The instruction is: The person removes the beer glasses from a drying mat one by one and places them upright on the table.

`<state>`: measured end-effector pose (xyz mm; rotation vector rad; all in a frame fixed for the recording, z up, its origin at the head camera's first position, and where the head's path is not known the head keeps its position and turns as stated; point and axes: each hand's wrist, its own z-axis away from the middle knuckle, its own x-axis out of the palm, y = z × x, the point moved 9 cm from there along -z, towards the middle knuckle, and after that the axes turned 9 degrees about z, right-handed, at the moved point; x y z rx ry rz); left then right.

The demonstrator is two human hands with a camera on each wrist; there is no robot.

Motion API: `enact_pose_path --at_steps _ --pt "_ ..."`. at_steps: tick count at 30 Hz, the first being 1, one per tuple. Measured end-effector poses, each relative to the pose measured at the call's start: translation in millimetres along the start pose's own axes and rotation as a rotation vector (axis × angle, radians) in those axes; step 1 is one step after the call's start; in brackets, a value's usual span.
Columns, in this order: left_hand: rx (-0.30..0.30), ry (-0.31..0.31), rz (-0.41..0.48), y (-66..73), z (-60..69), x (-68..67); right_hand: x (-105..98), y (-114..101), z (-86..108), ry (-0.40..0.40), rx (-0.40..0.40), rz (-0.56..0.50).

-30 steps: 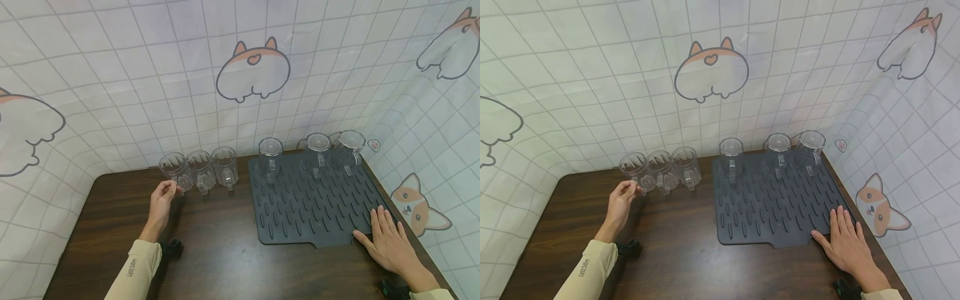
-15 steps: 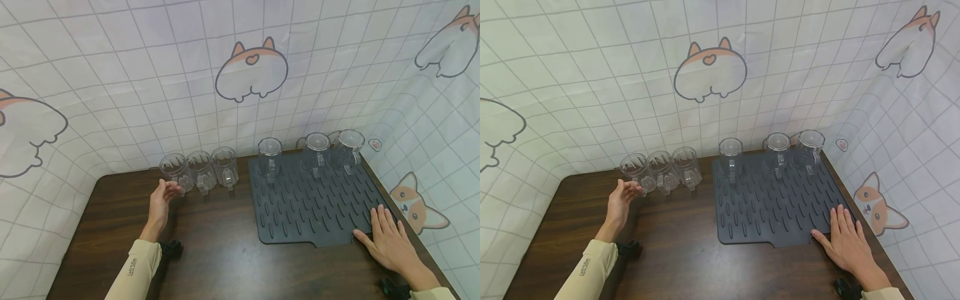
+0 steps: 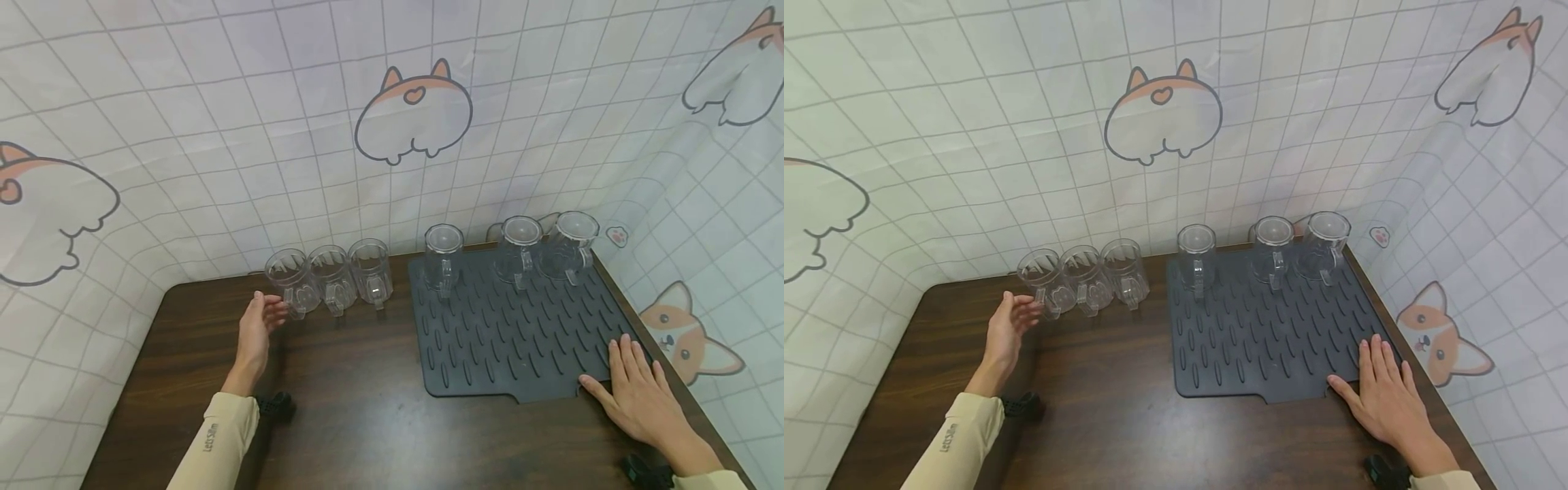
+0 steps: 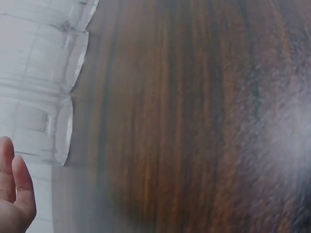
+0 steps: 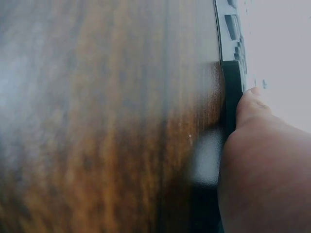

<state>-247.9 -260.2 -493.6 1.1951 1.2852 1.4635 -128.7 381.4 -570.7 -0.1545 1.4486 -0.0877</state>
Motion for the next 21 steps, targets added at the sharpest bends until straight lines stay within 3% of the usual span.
enact_pose_path --at_steps 8,21 --pt "0.019 0.069 0.005 18.9 1.7 -5.7 0.4 1.2 -1.1 -0.019 0.002 -0.016" --pt "0.061 0.057 0.057 41.1 3.6 -3.2 -2.0 -1.2 -0.3 0.003 -0.002 -0.005"
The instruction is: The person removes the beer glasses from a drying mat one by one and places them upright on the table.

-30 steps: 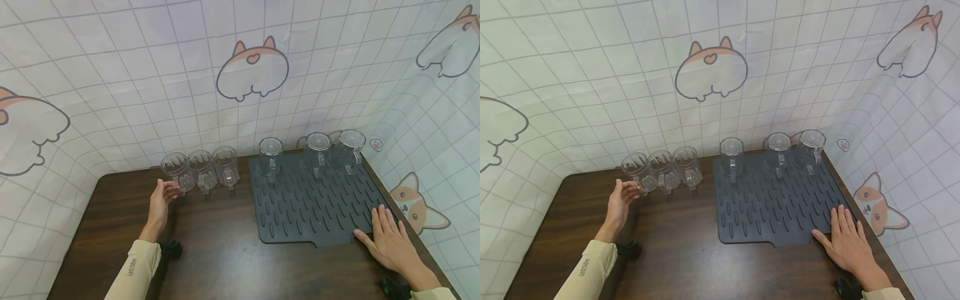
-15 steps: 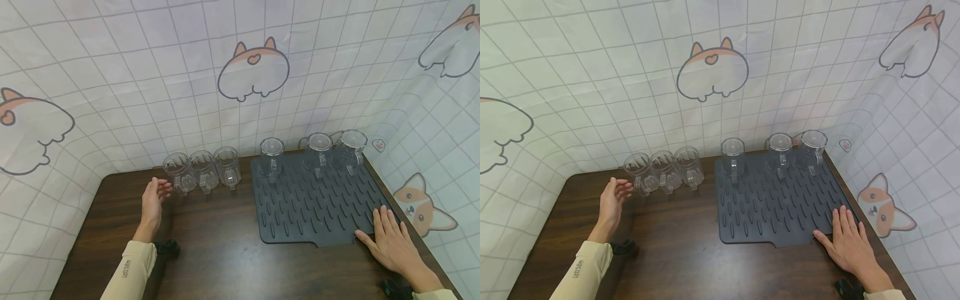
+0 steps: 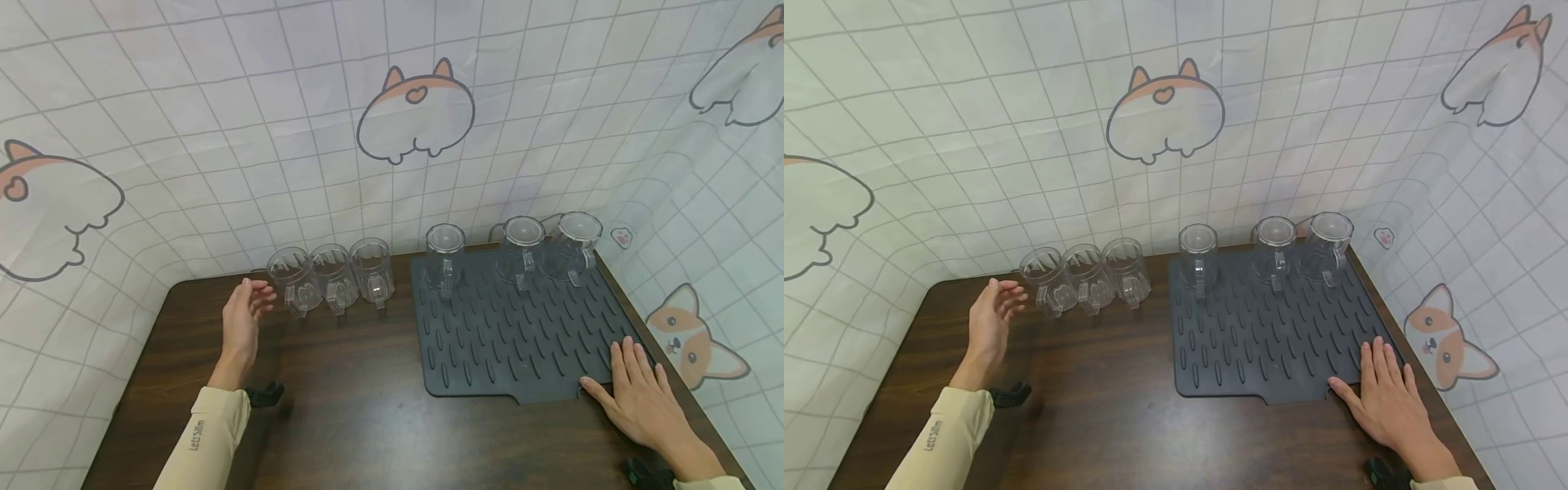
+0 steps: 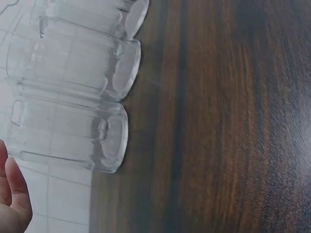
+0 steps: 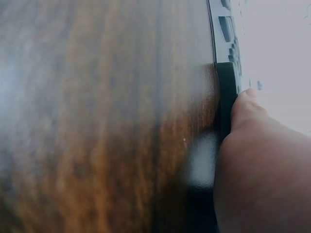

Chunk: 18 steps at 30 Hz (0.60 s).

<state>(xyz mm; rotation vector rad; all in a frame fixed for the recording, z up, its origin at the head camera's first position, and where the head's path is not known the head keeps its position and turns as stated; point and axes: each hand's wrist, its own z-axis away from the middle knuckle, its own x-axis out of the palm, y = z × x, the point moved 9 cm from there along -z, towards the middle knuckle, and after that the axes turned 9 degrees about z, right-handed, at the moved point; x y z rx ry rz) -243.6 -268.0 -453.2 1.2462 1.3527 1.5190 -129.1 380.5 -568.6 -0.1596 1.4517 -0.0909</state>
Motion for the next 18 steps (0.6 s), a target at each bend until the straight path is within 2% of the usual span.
enact_pose_path --at_steps 10,18 --pt "0.055 -0.011 0.072 19.9 0.8 13.1 1.4 0.3 1.2 0.009 -0.004 -0.005" --pt "0.128 -0.062 0.149 33.8 4.6 33.1 -0.1 -0.9 1.4 0.006 -0.008 -0.009"
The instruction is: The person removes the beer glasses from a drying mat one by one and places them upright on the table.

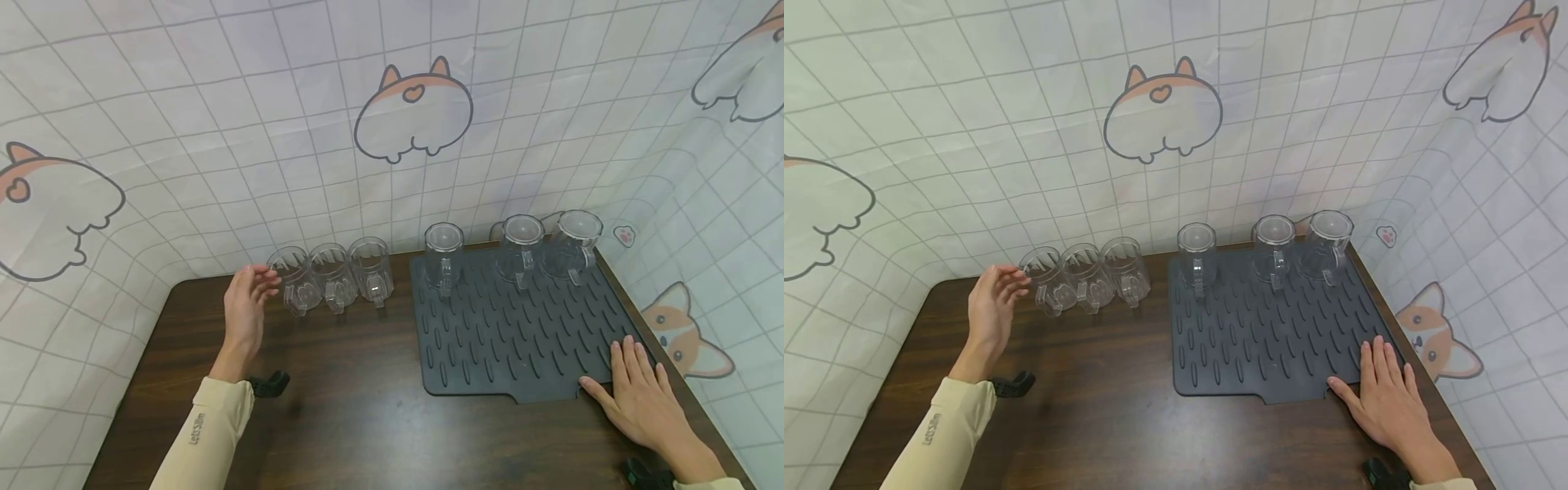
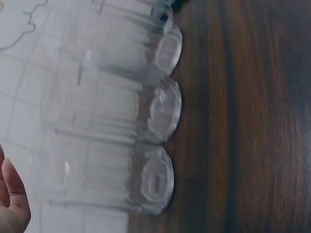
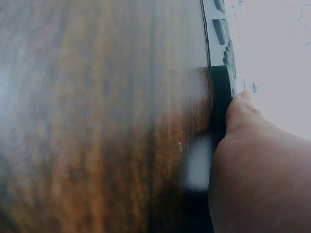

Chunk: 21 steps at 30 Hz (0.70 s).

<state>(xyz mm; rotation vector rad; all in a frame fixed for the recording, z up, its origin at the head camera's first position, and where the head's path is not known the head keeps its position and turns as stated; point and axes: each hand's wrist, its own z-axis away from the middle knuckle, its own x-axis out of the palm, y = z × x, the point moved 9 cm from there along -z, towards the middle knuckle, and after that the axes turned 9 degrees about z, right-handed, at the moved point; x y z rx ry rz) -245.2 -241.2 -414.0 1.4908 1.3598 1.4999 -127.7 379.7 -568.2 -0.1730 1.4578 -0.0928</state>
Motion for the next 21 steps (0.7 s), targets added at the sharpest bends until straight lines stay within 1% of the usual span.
enact_pose_path --at_steps 3,10,16,21 --pt "0.017 -0.031 -0.005 3.2 -0.3 12.2 -0.6 -0.1 -0.4 0.006 0.000 0.000" --pt "0.031 -0.119 -0.044 6.6 -1.6 45.0 0.0 2.2 -0.3 0.029 0.000 -0.002" --pt "0.053 -0.208 -0.052 12.0 -3.1 79.8 2.4 3.1 0.2 0.017 0.001 -0.007" --pt "0.065 -0.263 -0.064 17.9 -4.7 110.3 3.2 2.2 -0.2 0.018 0.000 -0.007"
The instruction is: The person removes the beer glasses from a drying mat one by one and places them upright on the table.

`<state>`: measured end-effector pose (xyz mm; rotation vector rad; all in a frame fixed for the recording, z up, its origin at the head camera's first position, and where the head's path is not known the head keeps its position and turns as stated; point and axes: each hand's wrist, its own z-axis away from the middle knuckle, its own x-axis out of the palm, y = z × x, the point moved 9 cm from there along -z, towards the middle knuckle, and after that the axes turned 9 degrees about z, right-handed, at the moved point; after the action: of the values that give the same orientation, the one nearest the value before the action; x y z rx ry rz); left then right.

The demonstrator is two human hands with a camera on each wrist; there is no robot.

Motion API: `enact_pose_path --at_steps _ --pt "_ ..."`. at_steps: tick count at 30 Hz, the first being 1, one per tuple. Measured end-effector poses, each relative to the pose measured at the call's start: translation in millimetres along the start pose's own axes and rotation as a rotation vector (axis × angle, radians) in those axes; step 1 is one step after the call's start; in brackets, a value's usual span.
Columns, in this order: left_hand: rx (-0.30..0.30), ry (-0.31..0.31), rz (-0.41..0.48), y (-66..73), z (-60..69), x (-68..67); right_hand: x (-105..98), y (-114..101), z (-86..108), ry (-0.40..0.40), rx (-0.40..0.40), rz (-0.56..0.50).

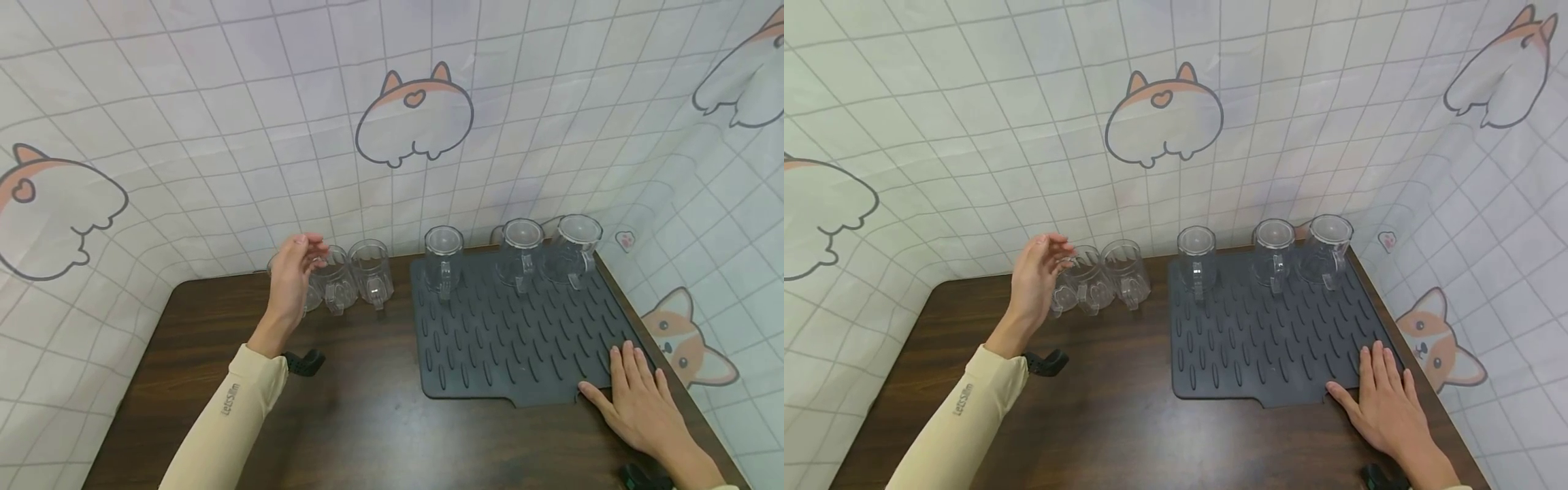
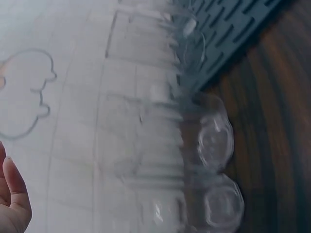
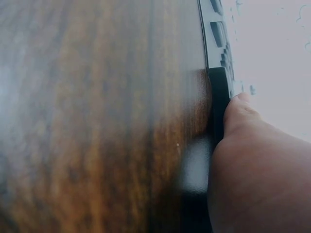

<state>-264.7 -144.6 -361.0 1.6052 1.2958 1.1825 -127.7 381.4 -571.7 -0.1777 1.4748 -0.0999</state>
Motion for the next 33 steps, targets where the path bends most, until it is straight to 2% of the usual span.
enact_pose_path --at_steps 5,10,18,27,33 --pt "-0.021 -0.045 -0.005 -0.8 -5.6 30.1 -0.8 1.2 0.6 0.005 0.005 0.004" --pt "-0.029 -0.099 -0.006 -8.2 -7.6 59.7 0.6 1.4 2.3 0.006 0.005 0.002" --pt "-0.037 -0.213 -0.013 -18.1 -9.8 103.8 -0.7 0.7 3.1 -0.004 0.014 0.001" --pt "-0.056 -0.339 -0.033 -24.0 -15.4 150.6 -3.8 -0.8 1.5 0.005 0.018 0.007" --pt "-0.093 -0.416 -0.019 -35.4 -13.3 177.1 -3.0 -0.6 -0.3 0.012 0.008 0.000"
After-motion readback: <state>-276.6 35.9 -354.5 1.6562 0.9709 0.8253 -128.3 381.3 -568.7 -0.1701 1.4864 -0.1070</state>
